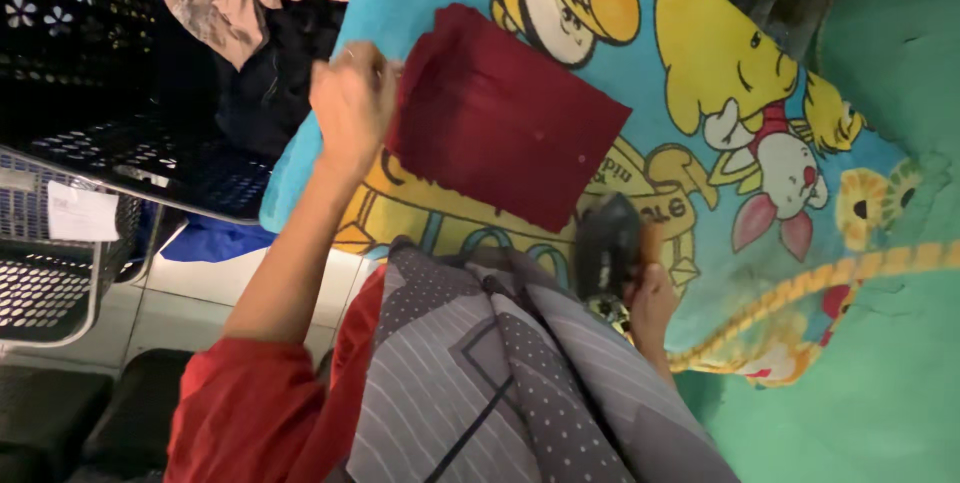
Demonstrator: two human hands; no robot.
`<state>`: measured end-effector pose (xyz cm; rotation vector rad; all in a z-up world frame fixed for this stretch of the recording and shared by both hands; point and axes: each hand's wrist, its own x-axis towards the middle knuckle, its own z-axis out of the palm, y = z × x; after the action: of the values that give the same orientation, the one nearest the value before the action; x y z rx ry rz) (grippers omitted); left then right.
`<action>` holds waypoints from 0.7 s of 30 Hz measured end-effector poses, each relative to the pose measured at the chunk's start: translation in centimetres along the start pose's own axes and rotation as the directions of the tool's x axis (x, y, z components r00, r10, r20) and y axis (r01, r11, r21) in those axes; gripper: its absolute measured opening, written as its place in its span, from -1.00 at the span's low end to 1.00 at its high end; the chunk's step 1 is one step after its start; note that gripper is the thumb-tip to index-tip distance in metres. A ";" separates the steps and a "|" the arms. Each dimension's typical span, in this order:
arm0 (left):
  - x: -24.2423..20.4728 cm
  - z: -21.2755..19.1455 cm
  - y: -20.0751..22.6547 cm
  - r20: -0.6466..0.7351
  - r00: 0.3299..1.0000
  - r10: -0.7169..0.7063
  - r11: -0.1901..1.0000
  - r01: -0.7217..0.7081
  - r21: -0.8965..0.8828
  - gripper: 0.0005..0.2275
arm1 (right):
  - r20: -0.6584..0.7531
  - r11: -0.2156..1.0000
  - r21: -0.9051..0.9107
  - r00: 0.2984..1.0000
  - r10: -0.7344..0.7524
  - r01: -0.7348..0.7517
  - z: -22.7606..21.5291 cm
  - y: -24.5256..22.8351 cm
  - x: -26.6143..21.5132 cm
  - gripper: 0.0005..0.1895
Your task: The person irons a shirt on an ironing board, smoothing it out by hand and then folding the shirt into a square.
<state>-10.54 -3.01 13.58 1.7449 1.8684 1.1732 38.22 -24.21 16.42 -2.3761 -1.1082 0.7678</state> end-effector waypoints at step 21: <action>-15.6 9.2 -1.6 -0.012 0.777 -0.629 0.721 0.578 -0.383 -0.73 | 0.159 0.410 -0.617 0.617 -0.771 0.672 6.5 6.4 4.5 -0.30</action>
<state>-1.86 -14.40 2.27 0.7593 1.9224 1.2681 40.10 -23.70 6.46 -1.9299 -2.3782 -0.1613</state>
